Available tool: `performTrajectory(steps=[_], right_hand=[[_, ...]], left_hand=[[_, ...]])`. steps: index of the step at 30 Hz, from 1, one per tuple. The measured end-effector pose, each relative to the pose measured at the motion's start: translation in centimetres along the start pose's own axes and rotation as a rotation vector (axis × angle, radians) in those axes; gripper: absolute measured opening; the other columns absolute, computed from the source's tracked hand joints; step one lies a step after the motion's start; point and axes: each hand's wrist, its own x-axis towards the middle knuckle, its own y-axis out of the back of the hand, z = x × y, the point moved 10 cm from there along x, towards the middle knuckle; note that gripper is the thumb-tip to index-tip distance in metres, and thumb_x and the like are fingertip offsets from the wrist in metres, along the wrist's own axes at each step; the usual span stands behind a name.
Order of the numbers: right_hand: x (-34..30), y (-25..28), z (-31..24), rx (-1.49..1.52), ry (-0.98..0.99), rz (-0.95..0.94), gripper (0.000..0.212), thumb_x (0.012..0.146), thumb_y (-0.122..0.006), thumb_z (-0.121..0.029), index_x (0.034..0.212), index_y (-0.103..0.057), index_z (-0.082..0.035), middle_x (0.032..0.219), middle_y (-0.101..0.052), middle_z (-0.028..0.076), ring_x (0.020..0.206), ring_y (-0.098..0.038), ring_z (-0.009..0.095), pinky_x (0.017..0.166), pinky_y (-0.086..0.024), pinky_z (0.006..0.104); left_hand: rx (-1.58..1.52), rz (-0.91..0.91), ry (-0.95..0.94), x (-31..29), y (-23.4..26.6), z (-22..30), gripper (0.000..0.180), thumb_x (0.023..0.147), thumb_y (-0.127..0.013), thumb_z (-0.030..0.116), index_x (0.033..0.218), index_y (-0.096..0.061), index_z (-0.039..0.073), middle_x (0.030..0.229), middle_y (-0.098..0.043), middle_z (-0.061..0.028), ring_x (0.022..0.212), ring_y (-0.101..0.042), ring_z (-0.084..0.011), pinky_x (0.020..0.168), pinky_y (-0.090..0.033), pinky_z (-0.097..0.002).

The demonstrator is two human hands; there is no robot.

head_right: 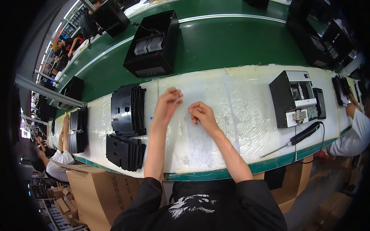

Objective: Assemble the plastic panels and internal components of an electronic housing using an electric screwdriver.

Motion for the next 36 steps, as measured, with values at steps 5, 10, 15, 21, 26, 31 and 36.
performTrajectory(steps=[5, 10, 15, 21, 26, 31, 36], right_hand=[[-0.2, -0.3, -0.3, -0.08, 0.021, -0.014, 0.006, 0.083, -0.056, -0.007, 0.086, -0.054, -0.001, 0.061, -0.052, 0.002, 0.052, -0.047, 0.007, 0.046, -0.037, 0.0216], [-0.1, -0.6, -0.2, -0.121, 0.026, -0.046, 0.006, 0.083, -0.056, -0.006, 0.086, -0.055, -0.002, 0.063, -0.053, 0.002, 0.051, -0.047, 0.007, 0.046, -0.038, 0.0209], [0.2, -0.6, 0.0, -0.118, 0.058, -0.079, 0.009, 0.084, -0.057, -0.011, 0.086, -0.054, -0.002, 0.064, -0.053, 0.001, 0.052, -0.047, 0.006, 0.046, -0.037, 0.0202], [0.7, -0.3, 0.1, -0.113, 0.057, -0.1, 0.008, 0.083, -0.057, -0.009, 0.089, -0.054, -0.003, 0.065, -0.053, 0.002, 0.052, -0.049, 0.008, 0.046, -0.039, 0.0221], [1.3, 1.8, -1.0, 0.323, 0.012, -0.085, 0.015, 0.086, -0.052, -0.017, 0.093, -0.054, -0.005, 0.069, -0.053, 0.005, 0.058, -0.051, 0.012, 0.053, -0.042, 0.0251], [-0.4, 10.8, -6.6, 0.191, 0.558, 0.456, 0.025, 0.09, -0.044, -0.026, 0.099, -0.053, -0.004, 0.08, -0.056, 0.006, 0.075, -0.055, 0.014, 0.065, -0.045, 0.0288], [-1.1, 13.5, -7.8, 0.303, 0.62, 0.53, 0.031, 0.091, -0.041, -0.028, 0.104, -0.053, -0.003, 0.104, -0.058, 0.011, 0.103, -0.053, 0.021, 0.086, -0.04, 0.0325]], left_hand=[[0.926, 0.041, -0.5, 4.6, -2.7, 11.1, 0.031, 0.065, -0.057, -0.002, 0.096, -0.059, 0.002, 0.094, -0.06, -0.0084, 0.087, -0.059, -0.0202, 0.08, -0.046, -0.0305], [1.894, 0.295, -0.89, 5.7, -3.4, 16.5, 0.04, 0.058, -0.061, 0.0, 0.098, -0.059, 0.007, 0.09, -0.05, -0.0126, 0.087, -0.051, -0.0323, 0.076, -0.044, -0.0385], [2.082, 0.084, -0.857, 7.2, -4.1, 16.6, 0.033, 0.064, -0.07, 0.014, 0.094, -0.059, 0.006, 0.092, -0.053, -0.0129, 0.091, -0.051, -0.0329, 0.075, -0.044, -0.04], [2.07, -0.126, -0.639, 10.0, -4.7, 16.3, 0.033, 0.065, -0.072, 0.017, 0.091, -0.06, 0.002, 0.093, -0.06, -0.0139, 0.088, -0.057, -0.0329, 0.078, -0.045, -0.0385], [2.001, -0.15, -0.501, 9.4, -9.7, 14.9, 0.035, 0.063, -0.074, 0.023, 0.088, -0.063, 0.001, 0.084, -0.065, -0.014, 0.08, -0.062, -0.0305, 0.072, -0.048, -0.0362], [1.976, -0.379, -0.561, 3.4, -16.4, 9.5, 0.034, 0.064, -0.072, 0.029, 0.08, -0.064, 0.001, 0.074, -0.064, -0.014, 0.068, -0.062, -0.0294, 0.064, -0.048, -0.0353], [1.835, -0.573, -0.454, -5.3, -18.3, 5.8, 0.026, 0.066, -0.071, 0.023, 0.074, -0.061, 0.0, 0.069, -0.061, -0.0139, 0.064, -0.059, -0.0311, 0.058, -0.047, -0.0352]])
